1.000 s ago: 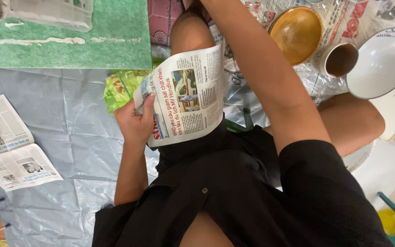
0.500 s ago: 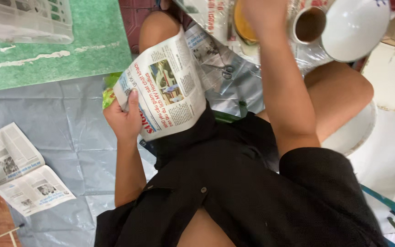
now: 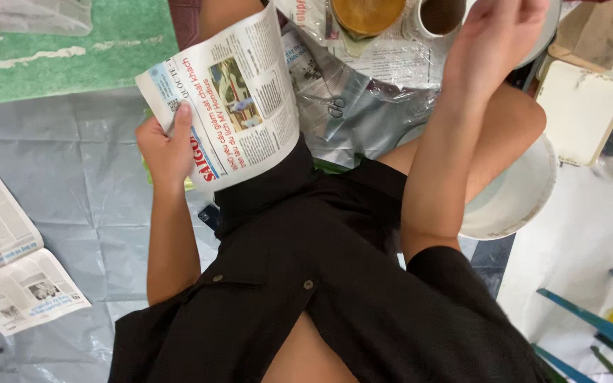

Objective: The person cuts sections of newspaper with scissors and wraps them around small ceramic bowls and cups. They fold the paper to fit the shape of each item and place the wrapped pieces on a nearby surface.

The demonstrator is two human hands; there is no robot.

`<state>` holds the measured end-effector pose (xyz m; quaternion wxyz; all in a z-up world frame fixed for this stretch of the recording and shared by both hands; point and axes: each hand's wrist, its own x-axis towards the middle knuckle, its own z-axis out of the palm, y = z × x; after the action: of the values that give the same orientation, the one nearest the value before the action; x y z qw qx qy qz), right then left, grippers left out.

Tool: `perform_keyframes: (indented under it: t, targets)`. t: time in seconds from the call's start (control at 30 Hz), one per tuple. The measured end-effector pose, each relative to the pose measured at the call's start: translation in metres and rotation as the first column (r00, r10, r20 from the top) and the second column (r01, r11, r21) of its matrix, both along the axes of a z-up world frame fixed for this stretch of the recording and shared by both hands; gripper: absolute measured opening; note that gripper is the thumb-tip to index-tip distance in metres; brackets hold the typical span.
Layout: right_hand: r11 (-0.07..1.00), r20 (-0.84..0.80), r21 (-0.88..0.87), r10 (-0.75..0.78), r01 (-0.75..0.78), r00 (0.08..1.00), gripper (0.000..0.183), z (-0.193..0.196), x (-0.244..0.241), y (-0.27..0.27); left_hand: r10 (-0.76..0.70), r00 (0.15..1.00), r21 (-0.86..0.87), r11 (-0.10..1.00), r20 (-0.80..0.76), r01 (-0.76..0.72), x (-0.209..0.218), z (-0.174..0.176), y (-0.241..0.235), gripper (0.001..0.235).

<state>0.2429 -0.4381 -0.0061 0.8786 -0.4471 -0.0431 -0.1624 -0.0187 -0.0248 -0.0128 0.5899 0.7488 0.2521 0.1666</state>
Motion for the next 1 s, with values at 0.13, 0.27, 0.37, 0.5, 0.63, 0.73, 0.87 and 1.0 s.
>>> perform_keyframes:
  t: [0.13,0.27,0.37,0.5,0.63,0.73,0.87,1.0]
  targets:
    - [0.951,0.127,-0.308,0.070,-0.028,0.989,0.040,0.013,-0.057,0.061,-0.031,0.998,0.115,0.993,0.051,0.025,-0.008,0.016,0.007,0.023]
    - [0.810,0.089,-0.558,0.276,-0.182,0.957,0.051,0.021,-0.114,0.124,0.000,1.000,0.222,0.975,0.016,-0.003,-0.013,0.025,0.009,0.022]
    - [0.594,0.120,-0.776,0.472,-0.214,0.873,0.045,0.020,-0.135,0.155,0.010,0.999,0.232,0.972,0.046,-0.020,-0.016,0.024,0.009,0.020]
    - [0.332,0.326,-0.933,0.612,0.139,0.721,0.026,0.027,-0.149,0.170,0.013,0.998,0.208,0.978,0.060,-0.026,-0.019,0.019,0.015,0.020]
    - [0.302,0.338,-0.937,0.667,0.174,0.664,0.028,0.037,-0.152,0.177,0.016,0.998,0.175,0.984,0.068,-0.028,-0.020,0.014,0.020,0.019]
    - [0.238,0.319,-0.948,0.691,0.212,0.649,0.030,0.042,-0.152,0.179,0.002,0.994,0.178,0.984,0.113,-0.022,-0.019,0.014,0.021,0.018]
    - [0.180,0.320,-0.945,0.679,0.273,0.661,0.031,0.047,-0.156,0.178,-0.013,0.989,0.220,0.975,0.147,-0.020,-0.018,0.025,0.015,0.013]
    - [0.116,0.273,-0.957,0.665,0.265,0.695,0.032,0.050,-0.161,0.181,-0.141,0.976,0.499,0.866,0.164,0.041,-0.018,0.053,-0.001,0.014]
